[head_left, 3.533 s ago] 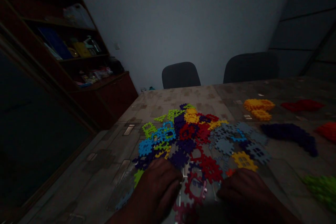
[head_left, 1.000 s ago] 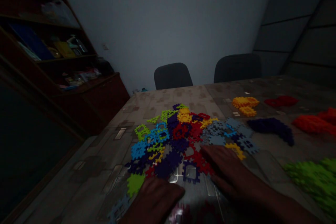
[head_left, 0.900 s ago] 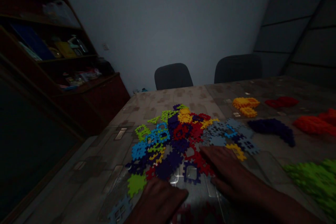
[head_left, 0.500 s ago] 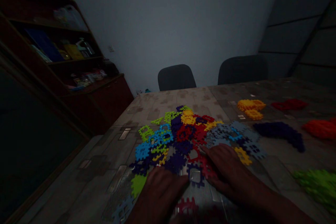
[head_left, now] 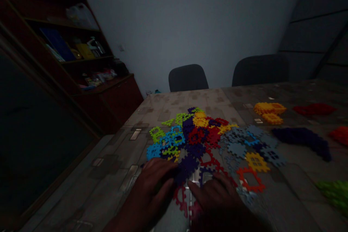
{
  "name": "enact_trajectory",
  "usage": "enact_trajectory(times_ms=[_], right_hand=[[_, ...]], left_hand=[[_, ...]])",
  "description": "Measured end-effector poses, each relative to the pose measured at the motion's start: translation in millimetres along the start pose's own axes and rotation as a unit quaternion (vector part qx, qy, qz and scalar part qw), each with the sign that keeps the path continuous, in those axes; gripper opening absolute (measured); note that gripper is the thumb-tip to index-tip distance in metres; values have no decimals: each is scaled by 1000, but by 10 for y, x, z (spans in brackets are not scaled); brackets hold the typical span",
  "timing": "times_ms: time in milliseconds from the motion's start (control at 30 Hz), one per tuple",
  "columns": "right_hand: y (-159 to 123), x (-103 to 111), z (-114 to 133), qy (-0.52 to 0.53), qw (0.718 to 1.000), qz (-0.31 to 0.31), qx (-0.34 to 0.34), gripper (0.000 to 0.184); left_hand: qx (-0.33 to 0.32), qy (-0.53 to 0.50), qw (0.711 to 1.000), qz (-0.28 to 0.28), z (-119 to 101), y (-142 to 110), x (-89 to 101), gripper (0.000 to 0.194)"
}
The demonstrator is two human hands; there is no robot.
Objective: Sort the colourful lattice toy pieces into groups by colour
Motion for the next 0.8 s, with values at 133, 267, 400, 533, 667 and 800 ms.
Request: enact_trajectory(times_ms=[133, 267, 400, 533, 667, 800], right_hand=[[84, 280, -314, 21, 999, -35, 16, 46], [69, 682, -820, 41, 998, 46, -14, 50], [-106, 766, -1000, 45, 995, 55, -70, 44], [-218, 658, -939, 47, 993, 79, -77, 37], [-229, 561, -889, 61, 984, 143, -86, 49], [-226, 487, -833, 62, 981, 164, -89, 62]], left_hand=[[-59, 3, 998, 25, -107, -52, -124, 25], [-169, 55, 983, 46, -193, -147, -367, 37], [-176, 117, 974, 77, -164, -251, -606, 31], [-148, 89, 982, 77, -125, -318, -683, 31], [-150, 101, 981, 75, -114, -307, -641, 33], [-173, 116, 974, 89, -91, -264, -585, 45]])
Point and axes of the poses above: each hand's wrist, its own y-axis towards the middle knuckle, its own x-axis out of the back of the hand, z = x × y, the point moved 1 cm from there along y, towards the middle knuckle, and after that the axes turned 12 degrees about x, right-handed, at the moved point
